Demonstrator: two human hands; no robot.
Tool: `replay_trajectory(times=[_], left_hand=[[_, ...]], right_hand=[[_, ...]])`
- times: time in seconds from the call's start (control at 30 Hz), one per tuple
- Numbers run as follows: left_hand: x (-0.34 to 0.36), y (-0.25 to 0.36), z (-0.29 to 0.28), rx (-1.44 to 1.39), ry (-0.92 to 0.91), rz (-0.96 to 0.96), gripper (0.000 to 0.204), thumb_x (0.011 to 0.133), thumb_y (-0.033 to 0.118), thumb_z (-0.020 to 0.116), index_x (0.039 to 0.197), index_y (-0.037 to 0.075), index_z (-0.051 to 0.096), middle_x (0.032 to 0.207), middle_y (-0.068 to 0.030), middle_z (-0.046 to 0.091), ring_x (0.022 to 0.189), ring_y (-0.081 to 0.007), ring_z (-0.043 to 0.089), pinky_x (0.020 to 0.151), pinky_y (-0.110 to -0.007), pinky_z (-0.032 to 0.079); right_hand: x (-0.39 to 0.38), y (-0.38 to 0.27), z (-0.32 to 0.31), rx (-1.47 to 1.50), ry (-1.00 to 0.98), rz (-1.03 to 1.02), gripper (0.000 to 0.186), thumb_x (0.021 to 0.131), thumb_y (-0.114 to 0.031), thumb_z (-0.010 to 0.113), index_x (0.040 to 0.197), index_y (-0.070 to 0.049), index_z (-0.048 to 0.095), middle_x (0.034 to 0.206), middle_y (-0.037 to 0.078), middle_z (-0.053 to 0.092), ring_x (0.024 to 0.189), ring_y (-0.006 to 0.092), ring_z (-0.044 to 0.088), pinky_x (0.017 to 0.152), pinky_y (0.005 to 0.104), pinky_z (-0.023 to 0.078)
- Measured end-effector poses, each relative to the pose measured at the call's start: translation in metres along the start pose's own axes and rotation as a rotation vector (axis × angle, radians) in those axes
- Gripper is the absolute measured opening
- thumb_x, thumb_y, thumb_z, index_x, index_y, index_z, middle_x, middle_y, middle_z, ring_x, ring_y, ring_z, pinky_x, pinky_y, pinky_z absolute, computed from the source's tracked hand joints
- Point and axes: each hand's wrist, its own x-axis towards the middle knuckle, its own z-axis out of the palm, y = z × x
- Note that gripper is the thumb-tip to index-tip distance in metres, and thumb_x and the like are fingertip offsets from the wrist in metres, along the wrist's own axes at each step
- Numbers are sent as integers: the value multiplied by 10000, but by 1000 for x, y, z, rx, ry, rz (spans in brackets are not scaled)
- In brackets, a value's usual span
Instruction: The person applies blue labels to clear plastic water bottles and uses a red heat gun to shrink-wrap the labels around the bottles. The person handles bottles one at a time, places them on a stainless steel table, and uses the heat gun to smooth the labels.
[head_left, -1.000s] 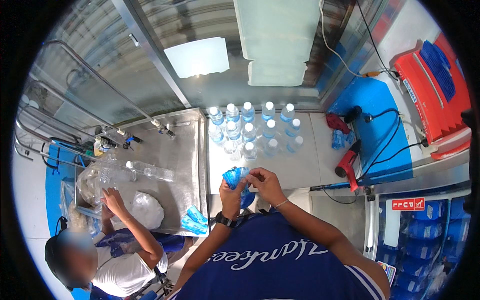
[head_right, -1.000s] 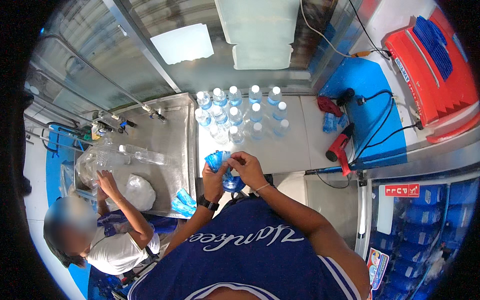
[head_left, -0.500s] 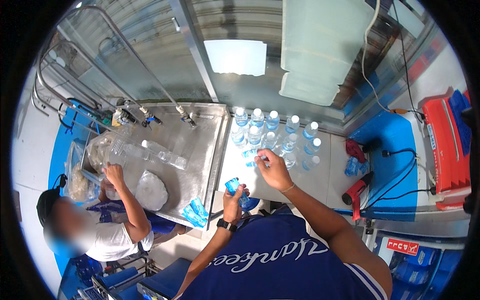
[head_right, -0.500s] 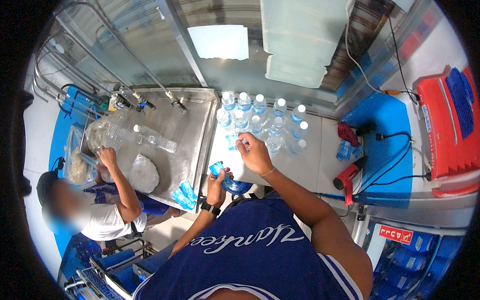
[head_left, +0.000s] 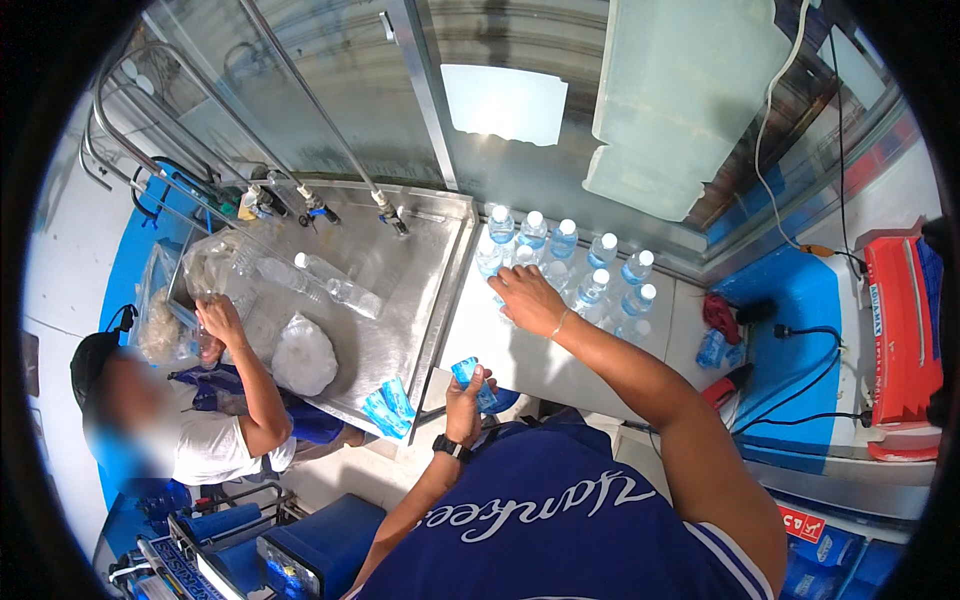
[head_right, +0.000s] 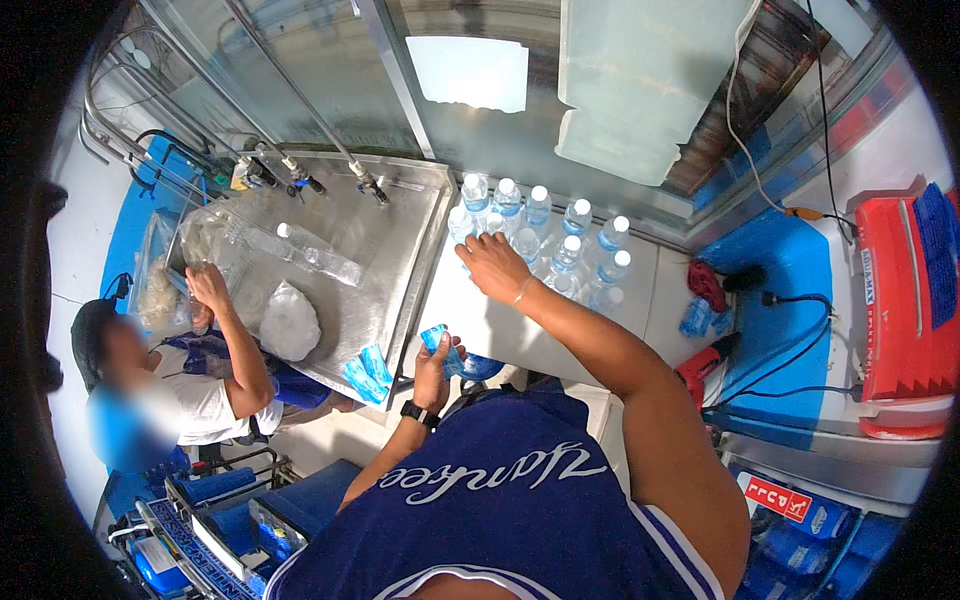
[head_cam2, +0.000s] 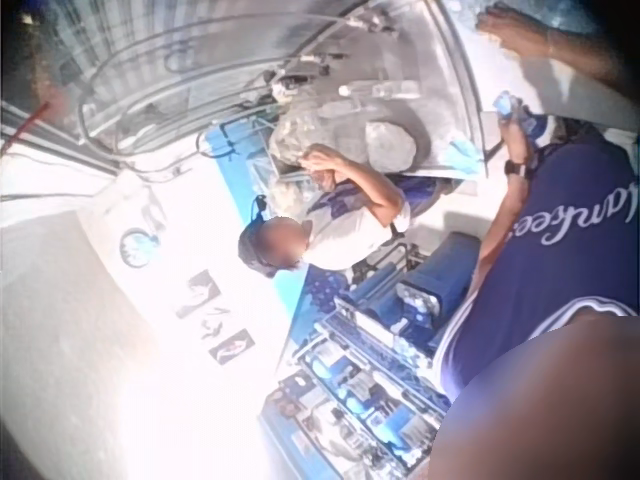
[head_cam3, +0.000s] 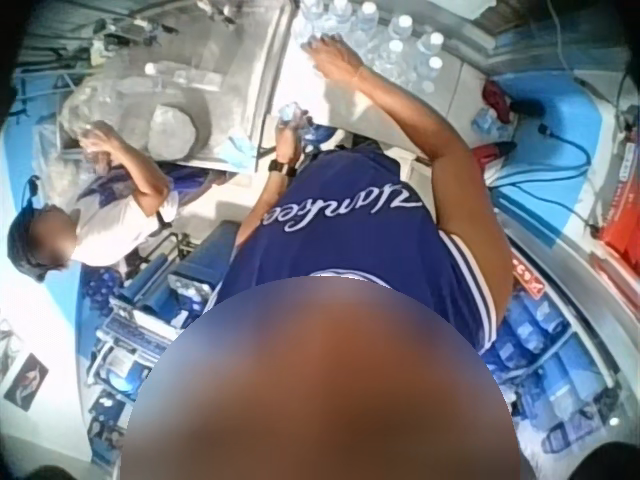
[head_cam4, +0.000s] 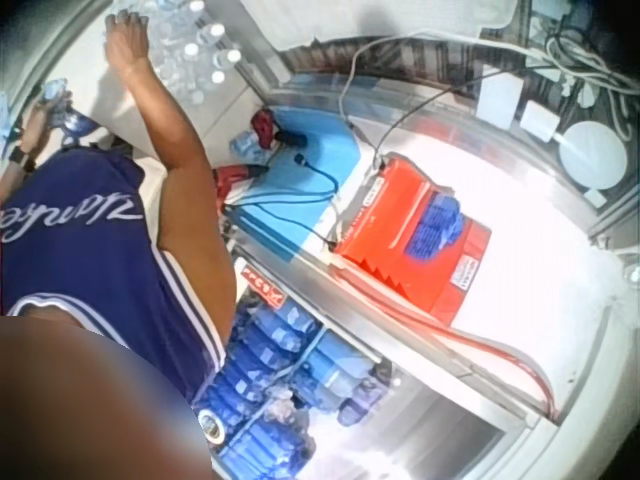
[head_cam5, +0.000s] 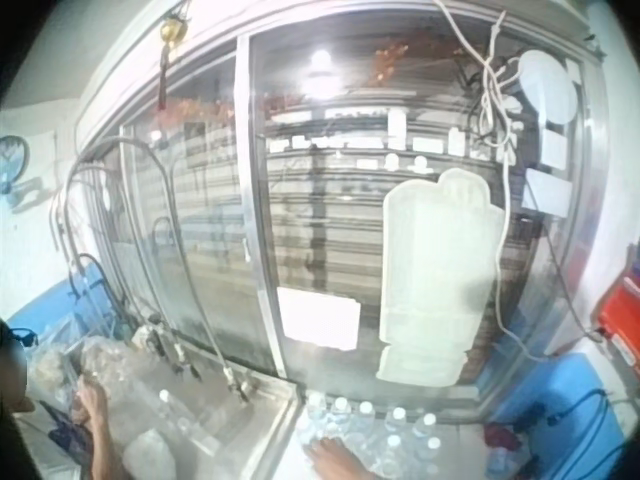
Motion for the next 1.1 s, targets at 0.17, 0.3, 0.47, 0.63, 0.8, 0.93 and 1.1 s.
replay_trajectory(times=[0.17, 0.3, 0.47, 0.63, 0.8, 0.93, 1.1], left_hand=[[2, -1, -2, 13, 6, -35, 299, 991, 276, 755, 1180, 80, 631, 1018, -76, 703, 851, -175, 702, 763, -322, 602], [5, -3, -3, 56, -3, -25, 302, 994, 247, 749, 1201, 70, 618, 1012, -87, 704, 845, -177, 703, 752, -322, 604], [12, 2, -7, 63, -45, -26, 294, 1016, 192, 699, 1246, 44, 590, 1042, -114, 708, 870, -208, 716, 785, -351, 613], [15, 22, -6, -183, -164, -36, 249, 1044, 38, 537, 1293, 30, 550, 1109, -149, 694, 946, -258, 718, 869, -393, 609], [16, 34, 7, -15, -220, 72, 222, 1018, 1, 624, 1239, 6, 617, 1093, -100, 735, 930, -172, 719, 832, -311, 594], [21, 32, 15, 75, -288, 115, 223, 1001, -15, 652, 1220, 23, 632, 1102, -72, 736, 948, -148, 710, 838, -301, 585], [25, 25, 23, 187, -260, 134, 240, 977, -30, 691, 1202, 36, 638, 1053, -50, 738, 915, -123, 692, 795, -276, 564]], right_hand=[[17, 12, 20, -42, -243, -110, 274, 782, -128, 777, 1036, -45, 718, 1057, 156, 705, 992, 334, 702, 852, 478, 537], [31, 8, 44, -118, -256, -127, 208, 772, -100, 760, 975, -57, 745, 1042, 138, 728, 923, 327, 717, 812, 478, 545], [34, -9, 29, -222, -304, -113, 265, 815, -169, 769, 1055, -62, 742, 1045, 120, 724, 953, 313, 706, 836, 479, 535], [-5, -39, -18, 291, 243, -24, 379, 848, -295, 818, 1121, -52, 717, 1001, 123, 706, 971, 303, 692, 854, 469, 531], [-67, -98, -4, 1101, 222, 535, 354, 913, -256, 812, 1123, 7, 701, 987, 145, 748, 892, 236, 726, 795, 344, 566], [-89, -110, 20, 1455, 144, 890, 286, 951, -240, 792, 1097, -6, 712, 956, 64, 742, 855, 112, 689, 761, 273, 560], [-101, -102, 32, 1393, 340, 853, 253, 963, -223, 780, 1077, -9, 707, 934, 36, 727, 809, 85, 660, 728, 256, 549]])
